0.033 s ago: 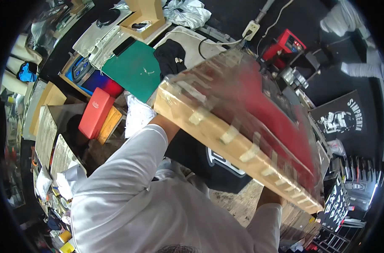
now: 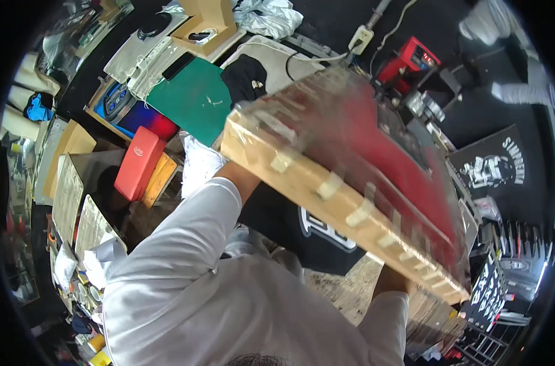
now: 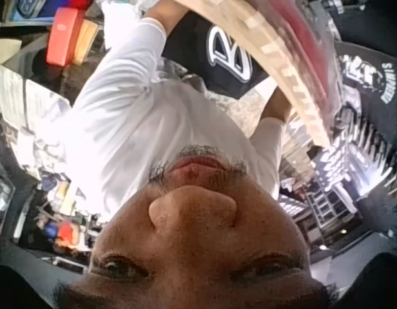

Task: The person positions printed shirts on a workstation, fills a bottle from a water jug, handles more shirts, and picks up a heat gun.

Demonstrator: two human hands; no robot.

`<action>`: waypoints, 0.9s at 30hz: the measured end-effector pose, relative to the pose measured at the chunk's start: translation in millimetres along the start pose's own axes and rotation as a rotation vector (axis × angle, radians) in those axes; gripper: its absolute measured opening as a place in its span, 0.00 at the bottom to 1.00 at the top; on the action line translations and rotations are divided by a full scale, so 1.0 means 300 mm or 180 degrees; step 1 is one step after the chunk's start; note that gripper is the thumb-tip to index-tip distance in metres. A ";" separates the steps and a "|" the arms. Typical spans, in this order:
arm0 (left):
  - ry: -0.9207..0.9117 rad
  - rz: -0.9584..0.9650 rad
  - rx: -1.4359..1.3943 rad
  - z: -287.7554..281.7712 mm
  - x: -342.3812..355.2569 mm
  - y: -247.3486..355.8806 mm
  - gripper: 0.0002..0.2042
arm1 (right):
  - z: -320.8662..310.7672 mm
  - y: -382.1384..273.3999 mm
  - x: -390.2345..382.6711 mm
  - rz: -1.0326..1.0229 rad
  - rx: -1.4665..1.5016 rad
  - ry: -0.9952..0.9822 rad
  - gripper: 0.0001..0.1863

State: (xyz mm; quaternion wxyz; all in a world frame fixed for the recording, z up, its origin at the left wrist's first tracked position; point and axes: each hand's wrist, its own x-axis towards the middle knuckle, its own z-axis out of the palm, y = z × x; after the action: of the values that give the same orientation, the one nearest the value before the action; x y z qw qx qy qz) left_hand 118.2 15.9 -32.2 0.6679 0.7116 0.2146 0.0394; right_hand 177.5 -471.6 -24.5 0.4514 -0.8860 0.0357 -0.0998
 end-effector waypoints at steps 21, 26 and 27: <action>-0.0695 -0.1540 -0.1454 -0.499 -0.986 -0.294 0.15 | 0.020 0.174 -1.282 0.2288 0.5184 -0.1748 0.43; -0.1047 -0.1250 -0.1597 -0.501 -0.983 -0.259 0.15 | -0.082 0.154 -1.161 0.2312 0.5252 -0.0045 0.26; -0.0956 -0.1269 -0.1592 -0.505 -0.985 -0.269 0.15 | -0.112 0.141 -1.163 0.2246 0.5299 -0.0048 0.23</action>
State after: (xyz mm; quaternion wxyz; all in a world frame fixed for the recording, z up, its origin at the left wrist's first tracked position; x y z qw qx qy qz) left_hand -221.5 52.8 -26.5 0.8401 0.4679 0.2324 -0.1455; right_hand -169.5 -469.6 -89.7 0.9510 -0.2110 0.2187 0.0566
